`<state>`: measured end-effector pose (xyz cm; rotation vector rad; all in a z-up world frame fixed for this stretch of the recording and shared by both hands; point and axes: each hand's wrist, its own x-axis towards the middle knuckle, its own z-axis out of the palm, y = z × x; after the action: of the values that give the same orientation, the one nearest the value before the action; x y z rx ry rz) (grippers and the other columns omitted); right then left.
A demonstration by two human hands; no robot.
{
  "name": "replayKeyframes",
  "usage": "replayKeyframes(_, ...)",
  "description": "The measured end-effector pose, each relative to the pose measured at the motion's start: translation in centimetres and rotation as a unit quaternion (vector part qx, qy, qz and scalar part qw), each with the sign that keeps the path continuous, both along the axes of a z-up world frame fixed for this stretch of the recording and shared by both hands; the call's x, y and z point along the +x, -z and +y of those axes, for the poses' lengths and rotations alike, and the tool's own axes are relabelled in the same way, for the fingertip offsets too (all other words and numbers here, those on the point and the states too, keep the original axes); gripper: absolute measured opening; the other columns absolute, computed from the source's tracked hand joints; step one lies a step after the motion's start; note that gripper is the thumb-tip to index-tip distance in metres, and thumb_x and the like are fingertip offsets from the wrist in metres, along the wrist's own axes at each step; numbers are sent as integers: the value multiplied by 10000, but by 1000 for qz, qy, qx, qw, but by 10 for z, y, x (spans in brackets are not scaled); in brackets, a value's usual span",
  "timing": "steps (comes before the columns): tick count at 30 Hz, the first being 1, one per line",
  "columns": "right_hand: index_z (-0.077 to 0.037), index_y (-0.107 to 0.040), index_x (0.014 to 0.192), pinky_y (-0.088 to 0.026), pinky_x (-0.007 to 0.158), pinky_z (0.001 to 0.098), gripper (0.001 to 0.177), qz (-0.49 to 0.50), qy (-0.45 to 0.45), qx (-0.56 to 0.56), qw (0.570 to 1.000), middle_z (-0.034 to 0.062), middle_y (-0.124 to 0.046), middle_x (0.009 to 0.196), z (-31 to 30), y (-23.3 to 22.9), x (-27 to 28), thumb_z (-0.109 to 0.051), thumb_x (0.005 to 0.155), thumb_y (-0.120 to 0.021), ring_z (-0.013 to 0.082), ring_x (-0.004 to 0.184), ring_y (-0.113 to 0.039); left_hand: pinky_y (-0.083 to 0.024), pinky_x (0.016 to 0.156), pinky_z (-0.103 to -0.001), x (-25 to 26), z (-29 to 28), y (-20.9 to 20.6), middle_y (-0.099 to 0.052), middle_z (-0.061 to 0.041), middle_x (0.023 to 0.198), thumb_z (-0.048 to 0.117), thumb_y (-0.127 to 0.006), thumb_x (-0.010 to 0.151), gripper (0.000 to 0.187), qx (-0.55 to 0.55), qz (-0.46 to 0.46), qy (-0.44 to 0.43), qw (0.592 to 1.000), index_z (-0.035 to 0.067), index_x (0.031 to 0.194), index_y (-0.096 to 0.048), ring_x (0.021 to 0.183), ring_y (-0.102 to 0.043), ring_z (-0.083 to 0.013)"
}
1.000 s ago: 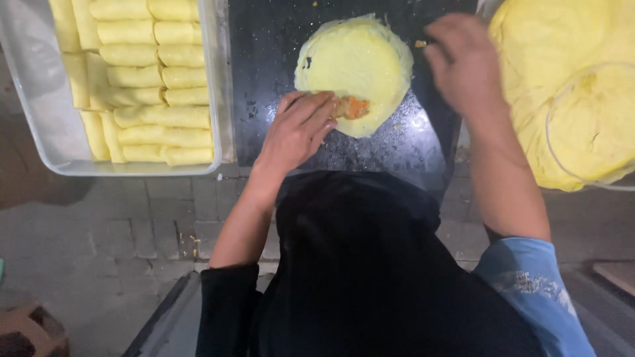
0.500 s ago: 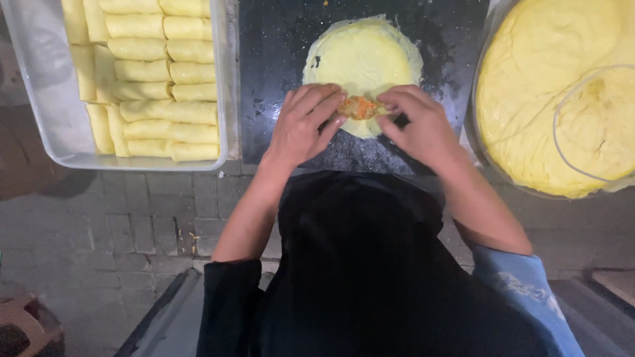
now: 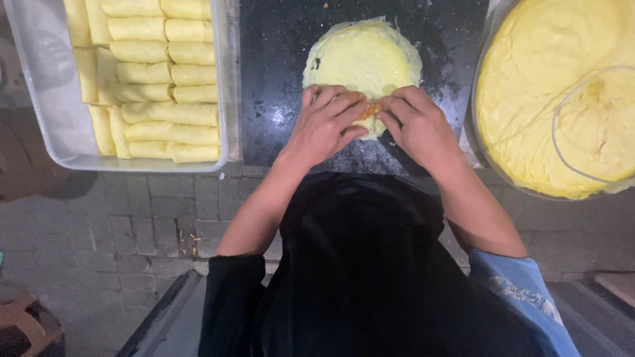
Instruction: The person repeatedly takes thin yellow crepe sheets, places a spoonful of orange filling on them, folds them into rolls, and places the rolls into a white tray. The process is repeated multiple times throughout the clip.
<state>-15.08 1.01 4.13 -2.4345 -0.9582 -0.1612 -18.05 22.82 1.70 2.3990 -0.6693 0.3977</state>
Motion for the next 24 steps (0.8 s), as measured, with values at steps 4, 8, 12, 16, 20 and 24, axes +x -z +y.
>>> replayKeyframes(4,-23,-716,1032,-595,814,350,141,0,16,-17,1000,94,-625,952,-7,7,3,-92,918,-765,260,915,-683,-339,981,-403,1,11,-15,-730,-69,1080,421,-800,811,474,13,31,-8,999,142,1180,-697,1100,-580,-197)
replayKeyframes(8,28,-714,1018,-597,759,372,111,86,27,31,995,134,-642,947,-7,-21,6,-29,930,-749,265,841,-682,-344,979,-427,-1,30,-15,-733,-74,1090,442,-821,801,455,15,20,-22,999,131,1117,-719,1088,-606,-202)
replayKeyframes(12,12,-725,1036,-563,726,412,117,177,17,96,979,161,-673,942,-9,-25,9,-33,929,-738,286,812,-664,-386,924,-400,-4,37,-5,-716,-69,1095,379,-801,848,389,-26,22,-30,999,108,1116,-722,1077,-608,-212)
replayKeyframes(16,0,-737,1019,-566,710,354,109,165,3,63,984,147,-689,924,3,-7,4,-54,925,-731,241,784,-679,-373,951,-381,-3,13,6,-707,-28,1101,395,-725,901,301,-73,7,-15,997,174,1105,-733,1101,-580,-193)
replayKeyframes(20,-18,-722,1016,-577,658,320,144,90,11,40,995,101,-685,958,8,0,-2,-137,939,-751,208,737,-667,-363,936,-381,-2,-11,-4,-703,-3,1079,358,-721,912,258,-54,-10,-14,998,160,1077,-735,1087,-575,-168)
replayKeyframes(24,-7,-704,994,-588,702,319,124,19,13,27,999,94,-644,925,6,-1,-2,-59,890,-744,232,772,-671,-370,935,-384,1,-20,0,-717,13,992,306,-676,946,170,-72,-31,-26,997,172,1018,-753,1035,-590,-166)
